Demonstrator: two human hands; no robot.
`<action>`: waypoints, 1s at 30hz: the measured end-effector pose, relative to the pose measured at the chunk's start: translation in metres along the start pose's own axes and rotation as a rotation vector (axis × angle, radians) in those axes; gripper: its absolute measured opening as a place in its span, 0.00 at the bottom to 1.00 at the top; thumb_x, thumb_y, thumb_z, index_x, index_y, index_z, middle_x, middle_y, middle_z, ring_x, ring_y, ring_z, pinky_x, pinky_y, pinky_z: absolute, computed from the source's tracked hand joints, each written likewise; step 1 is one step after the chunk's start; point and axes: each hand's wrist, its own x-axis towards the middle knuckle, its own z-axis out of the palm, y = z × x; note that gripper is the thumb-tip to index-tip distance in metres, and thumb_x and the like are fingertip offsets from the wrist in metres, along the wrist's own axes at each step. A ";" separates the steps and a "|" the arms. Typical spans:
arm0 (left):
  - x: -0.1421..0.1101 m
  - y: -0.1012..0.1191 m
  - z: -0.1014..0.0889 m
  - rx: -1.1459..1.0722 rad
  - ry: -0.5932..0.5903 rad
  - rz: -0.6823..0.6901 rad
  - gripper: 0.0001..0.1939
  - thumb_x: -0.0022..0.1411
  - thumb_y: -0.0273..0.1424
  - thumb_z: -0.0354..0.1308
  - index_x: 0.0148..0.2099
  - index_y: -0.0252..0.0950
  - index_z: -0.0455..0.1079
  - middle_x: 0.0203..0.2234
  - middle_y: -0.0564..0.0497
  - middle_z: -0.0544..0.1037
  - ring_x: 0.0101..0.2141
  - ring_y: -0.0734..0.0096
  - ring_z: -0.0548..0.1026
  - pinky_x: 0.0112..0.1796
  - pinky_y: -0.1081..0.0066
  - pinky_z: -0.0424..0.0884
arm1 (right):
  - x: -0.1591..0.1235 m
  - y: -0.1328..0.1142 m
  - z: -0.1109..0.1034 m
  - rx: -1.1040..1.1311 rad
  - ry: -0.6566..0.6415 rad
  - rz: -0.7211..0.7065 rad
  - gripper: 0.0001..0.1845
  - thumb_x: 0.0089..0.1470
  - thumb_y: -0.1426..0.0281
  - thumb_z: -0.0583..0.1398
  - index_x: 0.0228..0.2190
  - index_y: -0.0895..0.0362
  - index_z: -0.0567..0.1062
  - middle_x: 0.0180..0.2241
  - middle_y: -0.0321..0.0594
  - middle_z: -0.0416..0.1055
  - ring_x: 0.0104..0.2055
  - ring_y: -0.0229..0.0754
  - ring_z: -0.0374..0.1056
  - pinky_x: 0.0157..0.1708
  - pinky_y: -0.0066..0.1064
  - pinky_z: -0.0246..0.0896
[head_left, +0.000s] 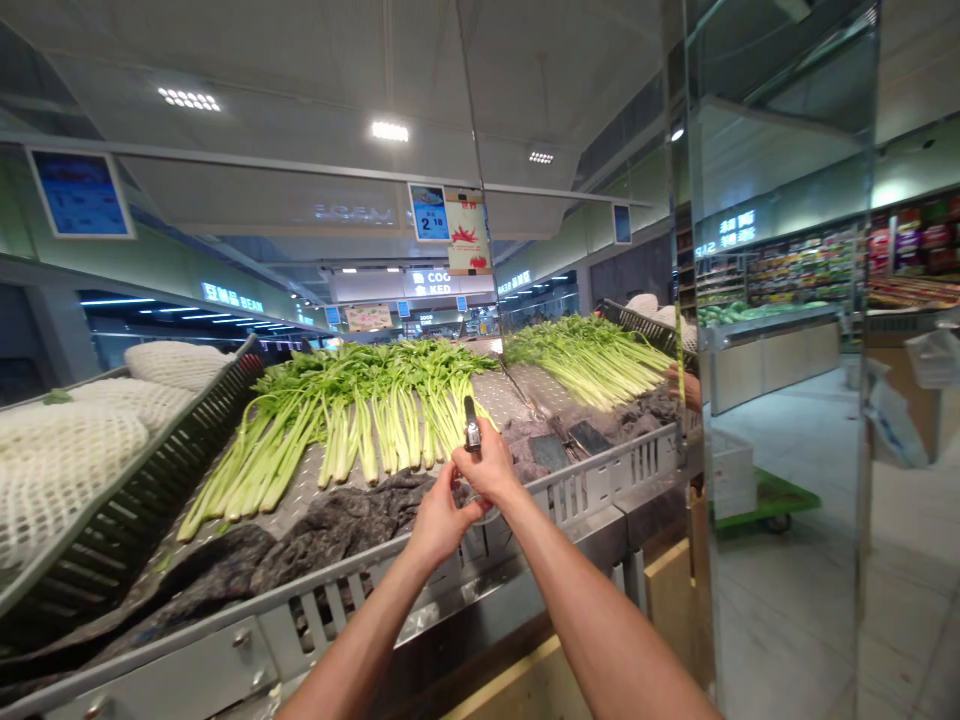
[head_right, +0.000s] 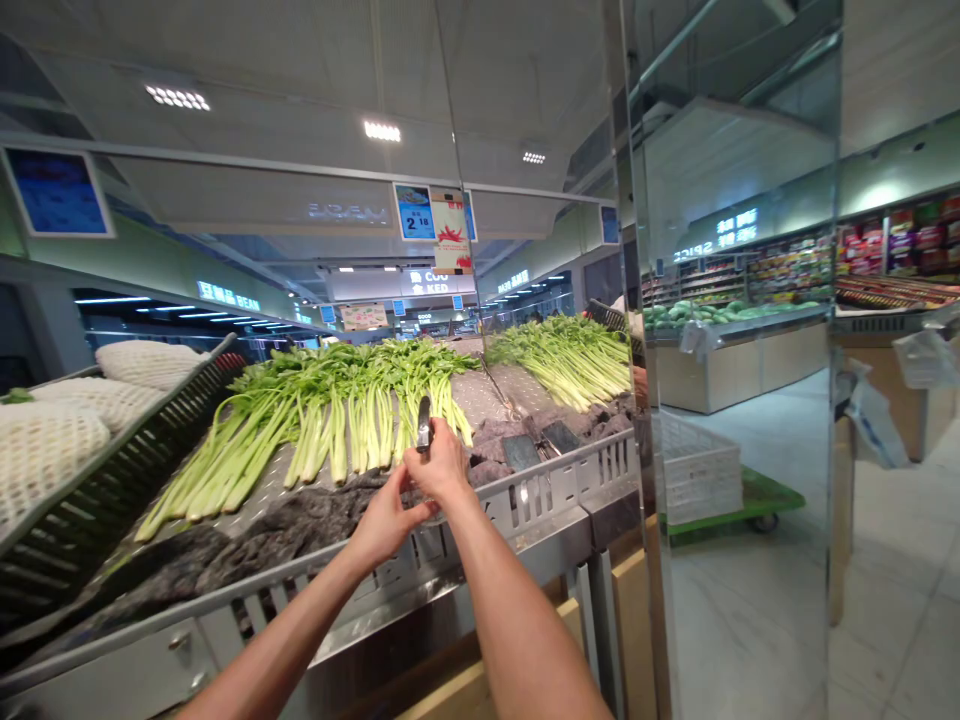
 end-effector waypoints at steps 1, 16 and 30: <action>0.000 0.001 0.000 0.012 0.000 -0.010 0.29 0.42 0.31 0.58 0.48 0.36 0.56 0.42 0.49 0.69 0.40 0.66 0.68 0.41 0.69 0.62 | 0.000 0.000 0.000 -0.004 0.001 0.006 0.15 0.37 0.67 0.53 0.32 0.56 0.64 0.25 0.34 0.64 0.25 0.35 0.59 0.24 0.25 0.50; 0.003 0.004 -0.002 0.157 -0.015 -0.063 0.31 0.39 0.35 0.59 0.48 0.36 0.57 0.40 0.48 0.70 0.39 0.64 0.69 0.38 0.69 0.63 | 0.000 0.000 0.000 -0.003 0.011 -0.009 0.15 0.38 0.67 0.53 0.33 0.56 0.64 0.26 0.33 0.63 0.25 0.35 0.58 0.25 0.25 0.51; -0.007 0.016 -0.008 0.217 0.011 -0.105 0.29 0.38 0.32 0.60 0.46 0.36 0.60 0.38 0.48 0.72 0.38 0.63 0.70 0.37 0.70 0.64 | -0.007 -0.007 -0.002 -0.009 0.037 0.000 0.10 0.37 0.67 0.53 0.27 0.56 0.64 0.22 0.32 0.62 0.23 0.34 0.57 0.23 0.25 0.50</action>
